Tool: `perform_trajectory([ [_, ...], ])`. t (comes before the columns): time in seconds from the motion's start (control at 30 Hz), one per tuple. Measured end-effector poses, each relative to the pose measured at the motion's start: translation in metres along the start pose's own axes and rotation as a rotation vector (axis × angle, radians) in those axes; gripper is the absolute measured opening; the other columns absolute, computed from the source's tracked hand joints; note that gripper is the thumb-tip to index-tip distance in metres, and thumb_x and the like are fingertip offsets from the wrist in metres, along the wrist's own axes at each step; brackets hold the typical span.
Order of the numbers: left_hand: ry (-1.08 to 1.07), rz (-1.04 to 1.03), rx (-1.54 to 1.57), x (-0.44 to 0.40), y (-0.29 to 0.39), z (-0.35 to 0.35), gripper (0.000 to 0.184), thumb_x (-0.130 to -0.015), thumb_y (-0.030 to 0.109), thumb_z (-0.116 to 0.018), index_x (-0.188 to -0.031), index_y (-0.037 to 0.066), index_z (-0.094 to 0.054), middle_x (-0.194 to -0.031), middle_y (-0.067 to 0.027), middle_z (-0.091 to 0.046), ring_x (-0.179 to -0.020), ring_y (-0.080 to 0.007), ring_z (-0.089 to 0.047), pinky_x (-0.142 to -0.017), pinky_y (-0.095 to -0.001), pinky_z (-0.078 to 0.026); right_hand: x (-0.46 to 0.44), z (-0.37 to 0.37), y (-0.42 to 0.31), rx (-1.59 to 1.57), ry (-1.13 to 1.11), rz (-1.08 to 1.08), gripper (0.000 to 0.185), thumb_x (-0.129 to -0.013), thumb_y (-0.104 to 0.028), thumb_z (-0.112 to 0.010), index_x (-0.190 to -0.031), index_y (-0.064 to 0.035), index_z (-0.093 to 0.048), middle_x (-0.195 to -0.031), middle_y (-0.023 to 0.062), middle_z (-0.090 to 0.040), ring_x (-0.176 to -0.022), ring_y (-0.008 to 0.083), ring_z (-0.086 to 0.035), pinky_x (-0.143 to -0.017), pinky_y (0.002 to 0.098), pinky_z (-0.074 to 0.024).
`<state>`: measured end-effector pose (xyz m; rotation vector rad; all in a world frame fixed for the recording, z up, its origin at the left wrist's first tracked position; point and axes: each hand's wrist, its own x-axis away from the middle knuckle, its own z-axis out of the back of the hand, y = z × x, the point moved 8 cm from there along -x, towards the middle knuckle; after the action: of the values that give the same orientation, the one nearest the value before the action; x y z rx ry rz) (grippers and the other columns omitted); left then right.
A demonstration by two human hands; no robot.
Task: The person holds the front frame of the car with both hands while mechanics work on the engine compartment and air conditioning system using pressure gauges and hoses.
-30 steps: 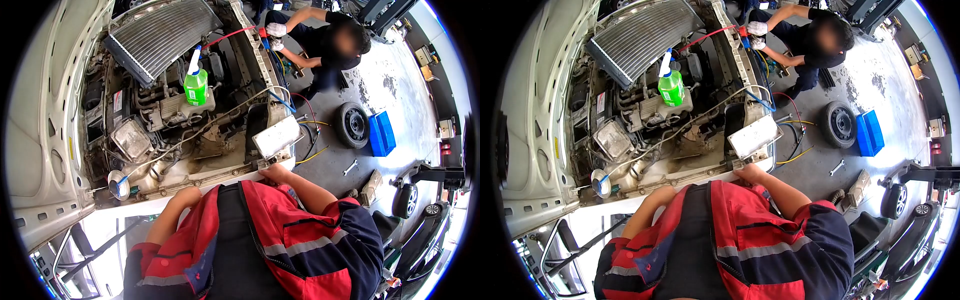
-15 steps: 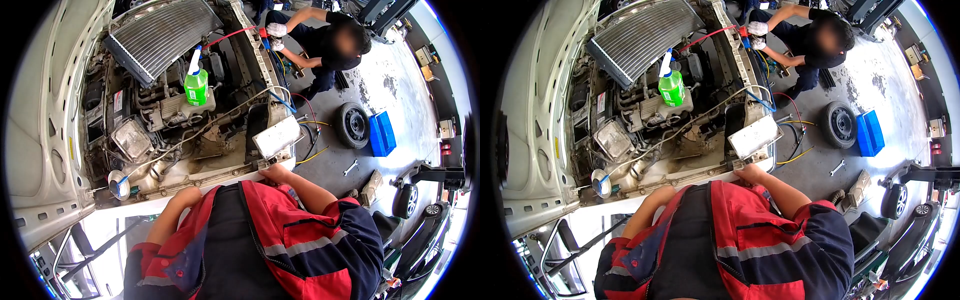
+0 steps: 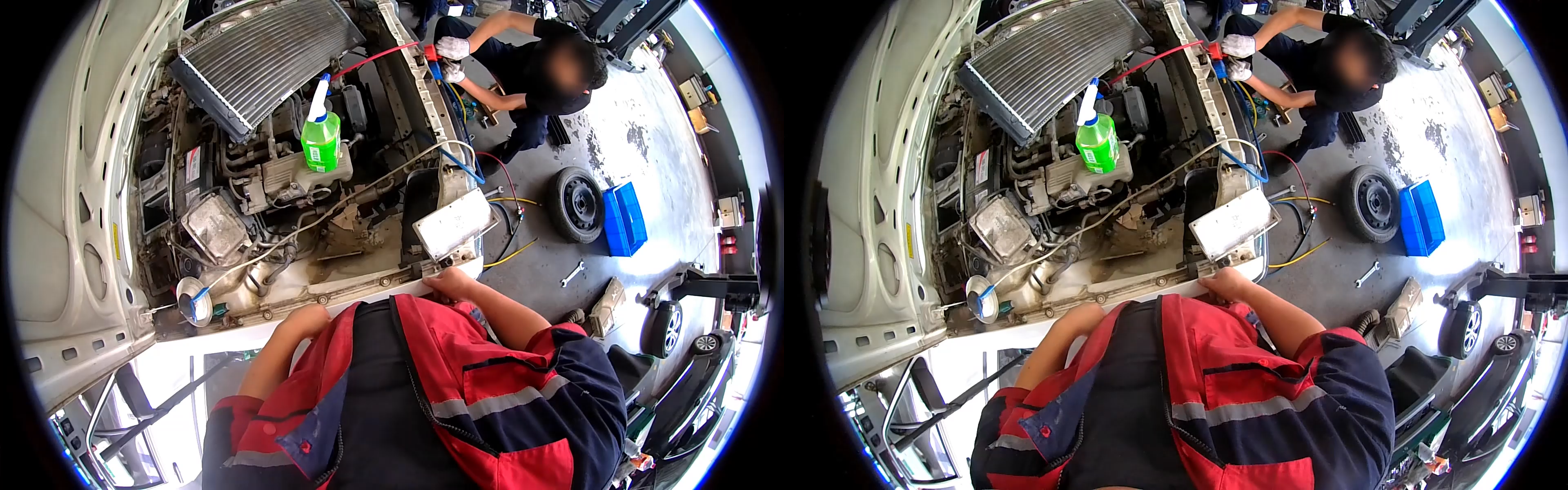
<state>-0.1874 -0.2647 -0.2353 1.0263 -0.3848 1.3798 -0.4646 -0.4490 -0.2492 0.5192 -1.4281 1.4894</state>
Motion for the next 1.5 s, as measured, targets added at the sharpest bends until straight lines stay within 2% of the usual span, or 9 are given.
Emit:
perform_trajectory([
  [0.2,0.000,-0.057,-0.041,-0.004,-0.003,-0.006,0.024,-0.076,0.020,-0.051,-0.076,0.005,-0.071,-0.075,-0.0184,-0.066,-0.070,-0.0335,-0.065,-0.066,-0.0417,-0.051,0.001,0.000,-0.001,0.012,-0.001,-0.002,0.055,-0.088,-0.049,-0.056,-0.059,-0.0019,-0.065,-0.051,0.0065,-0.058,-0.045,0.0172,-0.057,-0.044,0.0295,-0.0453],
  [0.53,-0.019,-0.037,0.052,-0.007,-0.009,-0.012,0.032,-0.082,0.029,-0.052,-0.075,0.004,-0.070,-0.071,-0.0167,-0.066,-0.066,-0.0302,-0.066,-0.063,-0.0394,-0.052,0.002,0.000,-0.002,-0.003,-0.011,-0.006,0.056,-0.089,-0.049,-0.054,-0.059,-0.0022,-0.064,-0.051,0.0063,-0.057,-0.044,0.0173,-0.056,-0.044,0.0295,-0.0440],
  [0.7,-0.017,-0.057,0.072,-0.011,-0.012,-0.017,0.035,-0.083,0.033,-0.053,-0.075,0.003,-0.070,-0.069,-0.0166,-0.066,-0.063,-0.0294,-0.065,-0.062,-0.0386,-0.052,0.002,0.000,-0.003,0.041,-0.008,0.016,0.059,-0.088,-0.052,-0.052,-0.061,-0.0017,-0.066,-0.052,0.0084,-0.058,-0.048,0.0195,-0.059,-0.049,0.0315,-0.0473],
  [0.9,-0.009,-0.006,0.113,-0.007,-0.010,-0.010,0.035,-0.082,0.033,-0.054,-0.074,0.003,-0.070,-0.070,-0.0173,-0.066,-0.063,-0.0295,-0.066,-0.063,-0.0391,-0.052,0.000,-0.001,0.000,0.021,-0.002,0.033,0.059,-0.088,-0.052,-0.052,-0.060,-0.0015,-0.066,-0.051,0.0082,-0.058,-0.047,0.0193,-0.057,-0.048,0.0322,-0.0468],
  [1.0,0.000,-0.046,0.032,-0.011,-0.011,-0.013,0.034,-0.081,0.033,-0.055,-0.074,0.003,-0.070,-0.071,-0.0180,-0.066,-0.063,-0.0302,-0.066,-0.063,-0.0395,-0.052,0.005,0.001,-0.005,0.011,0.005,0.044,0.059,-0.088,-0.052,-0.051,-0.059,-0.0017,-0.065,-0.051,0.0079,-0.057,-0.046,0.0190,-0.057,-0.048,0.0321,-0.0460],
  [1.2,-0.061,0.027,0.082,-0.005,-0.008,-0.008,0.032,-0.080,0.031,-0.057,-0.074,0.003,-0.070,-0.072,-0.0188,-0.066,-0.066,-0.0314,-0.065,-0.063,-0.0407,-0.051,0.005,0.001,-0.006,0.035,0.000,0.035,0.059,-0.088,-0.052,-0.051,-0.059,-0.0023,-0.065,-0.051,0.0076,-0.057,-0.046,0.0190,-0.056,-0.047,0.0313,-0.0450],
  [1.5,-0.037,-0.018,0.041,-0.008,-0.010,-0.010,0.035,-0.081,0.033,-0.054,-0.074,0.003,-0.070,-0.074,-0.0193,-0.066,-0.068,-0.0330,-0.065,-0.065,-0.0414,-0.051,-0.002,0.000,0.000,0.035,-0.013,0.032,0.059,-0.087,-0.053,-0.052,-0.060,-0.0021,-0.066,-0.052,0.0080,-0.058,-0.046,0.0193,-0.057,-0.046,0.0318,-0.0455],
])
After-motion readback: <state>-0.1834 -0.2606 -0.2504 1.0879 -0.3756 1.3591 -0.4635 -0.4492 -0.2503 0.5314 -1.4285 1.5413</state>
